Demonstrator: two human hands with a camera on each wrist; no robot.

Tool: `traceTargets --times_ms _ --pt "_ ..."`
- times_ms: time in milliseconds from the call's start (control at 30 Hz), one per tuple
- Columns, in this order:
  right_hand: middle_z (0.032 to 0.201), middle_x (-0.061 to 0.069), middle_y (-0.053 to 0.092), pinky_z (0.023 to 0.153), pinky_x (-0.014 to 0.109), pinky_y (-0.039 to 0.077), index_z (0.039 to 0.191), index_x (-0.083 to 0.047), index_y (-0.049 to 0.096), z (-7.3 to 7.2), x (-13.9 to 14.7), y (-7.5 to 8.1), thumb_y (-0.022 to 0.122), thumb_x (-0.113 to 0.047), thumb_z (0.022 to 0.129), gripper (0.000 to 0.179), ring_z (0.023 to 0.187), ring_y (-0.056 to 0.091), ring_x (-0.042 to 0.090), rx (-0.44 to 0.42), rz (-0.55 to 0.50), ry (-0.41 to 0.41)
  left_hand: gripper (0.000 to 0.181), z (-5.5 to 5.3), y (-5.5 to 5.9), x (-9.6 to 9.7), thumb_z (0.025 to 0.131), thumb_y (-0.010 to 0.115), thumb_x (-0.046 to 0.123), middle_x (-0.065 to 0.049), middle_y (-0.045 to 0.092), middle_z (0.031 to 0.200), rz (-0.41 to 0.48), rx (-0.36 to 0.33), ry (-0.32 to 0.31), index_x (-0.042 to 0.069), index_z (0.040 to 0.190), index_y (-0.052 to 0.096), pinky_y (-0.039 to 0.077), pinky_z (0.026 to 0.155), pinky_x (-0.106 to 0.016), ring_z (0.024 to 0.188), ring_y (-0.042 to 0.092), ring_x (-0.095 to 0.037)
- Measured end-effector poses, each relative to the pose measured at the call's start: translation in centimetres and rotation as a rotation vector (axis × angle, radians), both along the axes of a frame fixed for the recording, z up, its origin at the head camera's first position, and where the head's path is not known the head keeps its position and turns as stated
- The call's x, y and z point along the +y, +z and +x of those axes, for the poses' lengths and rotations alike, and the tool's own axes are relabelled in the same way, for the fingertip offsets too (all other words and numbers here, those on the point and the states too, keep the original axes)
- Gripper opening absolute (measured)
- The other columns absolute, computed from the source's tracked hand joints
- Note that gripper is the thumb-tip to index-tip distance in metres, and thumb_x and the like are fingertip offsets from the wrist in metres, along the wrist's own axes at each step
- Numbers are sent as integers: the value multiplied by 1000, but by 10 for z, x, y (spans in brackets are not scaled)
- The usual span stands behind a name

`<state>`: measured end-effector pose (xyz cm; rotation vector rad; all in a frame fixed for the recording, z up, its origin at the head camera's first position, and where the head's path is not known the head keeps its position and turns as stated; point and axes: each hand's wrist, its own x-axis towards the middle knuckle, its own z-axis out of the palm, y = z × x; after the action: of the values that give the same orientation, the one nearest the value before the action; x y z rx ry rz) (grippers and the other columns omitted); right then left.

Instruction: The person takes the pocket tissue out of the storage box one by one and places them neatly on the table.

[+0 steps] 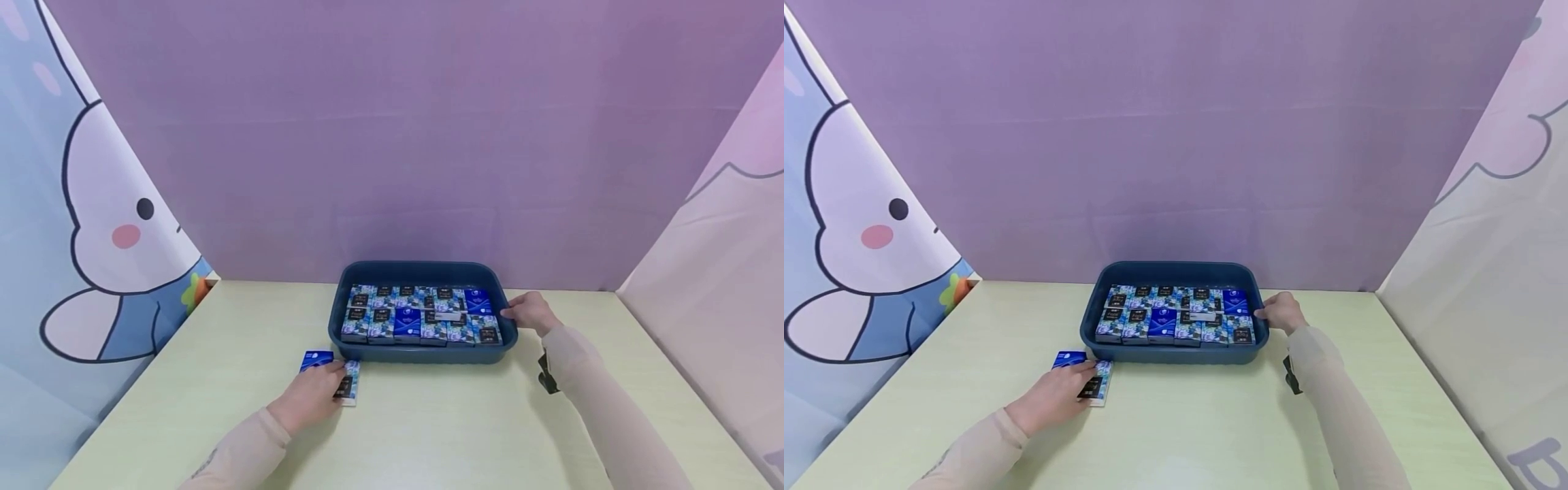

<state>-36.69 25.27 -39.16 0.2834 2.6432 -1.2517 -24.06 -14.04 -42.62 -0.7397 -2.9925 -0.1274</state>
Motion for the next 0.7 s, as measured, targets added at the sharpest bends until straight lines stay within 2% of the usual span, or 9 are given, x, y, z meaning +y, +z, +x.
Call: traceTargets --times_ms 233,400,533,700 --pt "125 32 49 91 41 48 125 15 45 -1 1 -1 56 -8 89 44 106 58 36 -12 2 -10 48 -1 0 -3 72 76 17 -19 60 117 10 -4 5 -5 112 61 51 86 -42 101 61 -34" --pt "124 33 50 90 41 49 124 16 45 0 1 0 57 -8 89 44 105 59 35 -9 1 -6 52 -3 1 -6 72 76 19 -20 59 119 27 -31 6 -6 115 59 50 88 -43 105 59 -34" --pt "124 33 49 90 41 49 124 16 45 0 0 -1 57 -7 89 43 105 59 36 -9 -7 -9 65 -8 4 -13 69 78 20 -22 53 127 63 -98 59 -7 122 53 46 93 -45 112 54 -37" --pt "124 33 49 89 42 49 124 16 45 -2 2 -3 57 -7 89 44 105 59 37 -10 -6 -6 82 -17 7 -24 64 80 23 -20 42 138 107 -215 142 -7 130 45 39 100 -48 122 45 -38"
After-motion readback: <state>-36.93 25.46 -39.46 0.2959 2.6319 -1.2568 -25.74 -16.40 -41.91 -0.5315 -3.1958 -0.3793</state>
